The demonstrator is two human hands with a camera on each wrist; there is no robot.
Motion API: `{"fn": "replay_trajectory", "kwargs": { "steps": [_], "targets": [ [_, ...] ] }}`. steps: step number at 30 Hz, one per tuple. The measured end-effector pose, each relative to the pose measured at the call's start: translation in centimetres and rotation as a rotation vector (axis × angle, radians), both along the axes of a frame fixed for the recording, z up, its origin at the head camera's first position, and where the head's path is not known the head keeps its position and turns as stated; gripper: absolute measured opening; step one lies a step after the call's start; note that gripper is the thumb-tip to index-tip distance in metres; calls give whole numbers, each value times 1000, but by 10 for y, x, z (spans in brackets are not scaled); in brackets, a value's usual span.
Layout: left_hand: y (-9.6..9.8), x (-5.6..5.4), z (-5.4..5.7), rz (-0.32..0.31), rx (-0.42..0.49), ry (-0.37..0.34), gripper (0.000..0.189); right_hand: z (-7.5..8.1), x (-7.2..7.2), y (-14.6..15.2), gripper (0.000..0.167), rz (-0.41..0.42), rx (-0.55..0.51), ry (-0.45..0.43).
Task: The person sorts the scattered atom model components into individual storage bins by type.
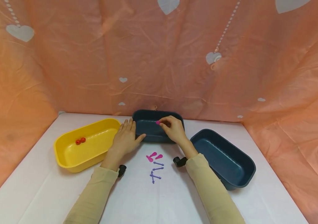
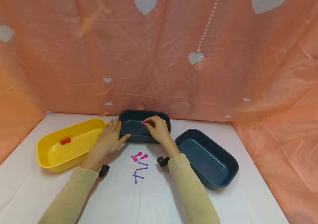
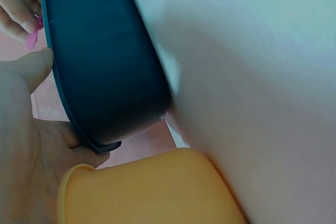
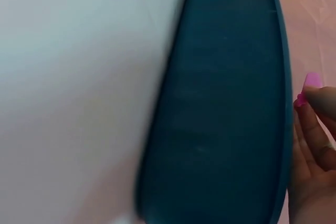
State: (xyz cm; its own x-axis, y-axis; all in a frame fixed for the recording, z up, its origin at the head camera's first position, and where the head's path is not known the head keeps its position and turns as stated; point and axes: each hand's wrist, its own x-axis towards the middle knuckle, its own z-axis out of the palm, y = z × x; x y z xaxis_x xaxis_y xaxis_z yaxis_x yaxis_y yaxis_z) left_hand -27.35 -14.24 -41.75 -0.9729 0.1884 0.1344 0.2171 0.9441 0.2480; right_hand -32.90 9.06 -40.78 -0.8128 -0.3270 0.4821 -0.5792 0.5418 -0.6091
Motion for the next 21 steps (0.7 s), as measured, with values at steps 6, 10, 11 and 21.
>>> {"fn": "replay_trajectory", "kwargs": {
  "steps": [6, 10, 11, 21],
  "targets": [
    [0, 0, 0, 4, 5, -5, 90, 2, -9, -3, 13, -5, 55, -77],
    [0, 0, 1, 10, 7, -10, 90, 3, -16, -6, 13, -11, 104, -122],
    [0, 0, 1, 10, 7, -10, 90, 3, -17, -7, 14, -14, 117, -133],
    [0, 1, 2, 5, 6, -22, 90, -1, -25, -10, 15, -23, 214, -204]
  ]
}}
